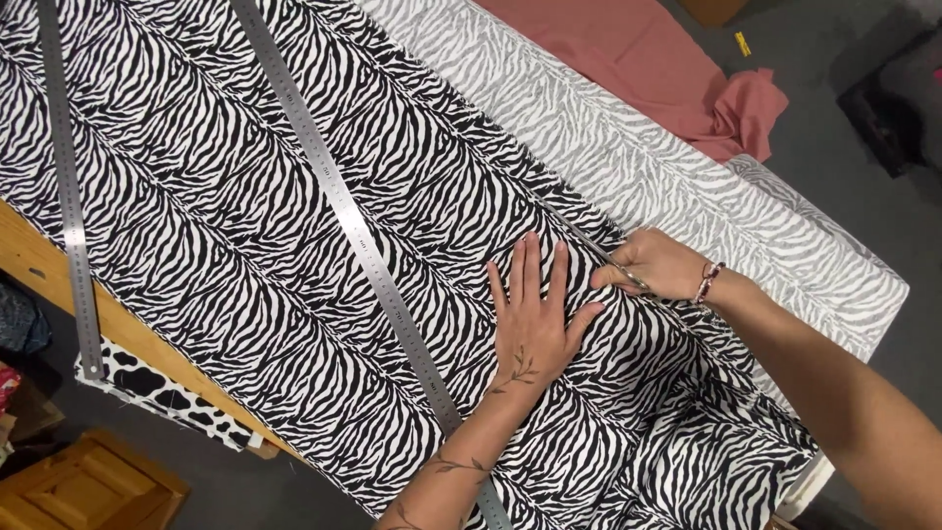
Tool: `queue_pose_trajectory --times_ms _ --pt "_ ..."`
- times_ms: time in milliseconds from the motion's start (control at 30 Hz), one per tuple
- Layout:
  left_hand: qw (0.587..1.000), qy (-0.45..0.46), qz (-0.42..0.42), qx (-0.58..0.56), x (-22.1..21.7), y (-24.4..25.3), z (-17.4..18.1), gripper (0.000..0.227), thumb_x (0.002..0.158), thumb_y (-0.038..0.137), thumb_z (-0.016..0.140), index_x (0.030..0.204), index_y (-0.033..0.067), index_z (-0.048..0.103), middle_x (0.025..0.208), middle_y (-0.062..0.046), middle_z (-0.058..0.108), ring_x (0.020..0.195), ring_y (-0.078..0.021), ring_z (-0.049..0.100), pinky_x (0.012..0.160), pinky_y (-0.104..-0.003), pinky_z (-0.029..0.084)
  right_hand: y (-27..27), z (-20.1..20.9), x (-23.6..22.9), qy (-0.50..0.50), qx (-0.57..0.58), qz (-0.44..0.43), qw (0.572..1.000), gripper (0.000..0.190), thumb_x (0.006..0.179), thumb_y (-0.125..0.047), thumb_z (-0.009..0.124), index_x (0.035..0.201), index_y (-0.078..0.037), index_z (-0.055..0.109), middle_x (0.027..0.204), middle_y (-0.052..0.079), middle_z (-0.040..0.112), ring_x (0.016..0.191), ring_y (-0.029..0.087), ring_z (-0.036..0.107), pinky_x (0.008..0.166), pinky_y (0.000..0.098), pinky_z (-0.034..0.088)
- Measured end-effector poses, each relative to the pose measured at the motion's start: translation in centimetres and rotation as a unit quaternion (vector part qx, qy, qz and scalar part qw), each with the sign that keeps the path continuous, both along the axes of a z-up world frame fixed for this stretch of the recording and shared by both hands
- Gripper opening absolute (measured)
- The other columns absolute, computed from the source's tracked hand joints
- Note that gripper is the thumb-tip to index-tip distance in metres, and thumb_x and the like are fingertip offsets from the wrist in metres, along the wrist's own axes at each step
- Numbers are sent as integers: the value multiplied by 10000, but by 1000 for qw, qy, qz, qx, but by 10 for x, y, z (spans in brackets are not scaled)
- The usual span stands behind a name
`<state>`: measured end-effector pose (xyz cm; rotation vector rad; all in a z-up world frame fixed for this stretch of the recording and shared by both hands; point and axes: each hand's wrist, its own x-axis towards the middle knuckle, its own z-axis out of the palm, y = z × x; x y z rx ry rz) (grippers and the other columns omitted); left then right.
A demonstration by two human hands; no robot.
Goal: The person measures and cuts a piece of zebra-print fabric on a wooden table using a metal ruler and scissors. They mark the fabric with a pencil, align the ruler, and cut along the edge. The person also handles a white storage bin and a small metal case containing sewing supplies.
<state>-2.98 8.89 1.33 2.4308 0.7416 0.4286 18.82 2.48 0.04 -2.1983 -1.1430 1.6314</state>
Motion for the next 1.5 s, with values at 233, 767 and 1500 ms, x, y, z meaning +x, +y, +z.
queue_pose_trajectory --times_ms 233,767,1500 --pt "992 -30 12 -121 3 52 4 708 1008 496 467 1573 119 266 1628 -258 185 1513 -409 206 1225 -645 106 -10 -15 5 0 21 3 1000 646 868 -581 699 456 -91 615 355 9 516 393 169 440 524 290 418" --pt "995 1 79 63 6 101 -35 669 1069 439 421 1591 53 258 1645 -223 227 1542 -372 202 1264 -542 108 19 -12 2 -15 29 22 999 673 891 -573 673 444 -74 611 335 17 502 384 186 443 575 306 438" --pt "994 23 80 68 6 100 -32 706 1056 494 402 1603 81 230 1652 -210 216 1554 -345 175 1266 -555 65 45 -9 -2 -28 19 13 999 676 872 -602 679 452 -76 616 369 33 519 419 201 478 607 308 456"
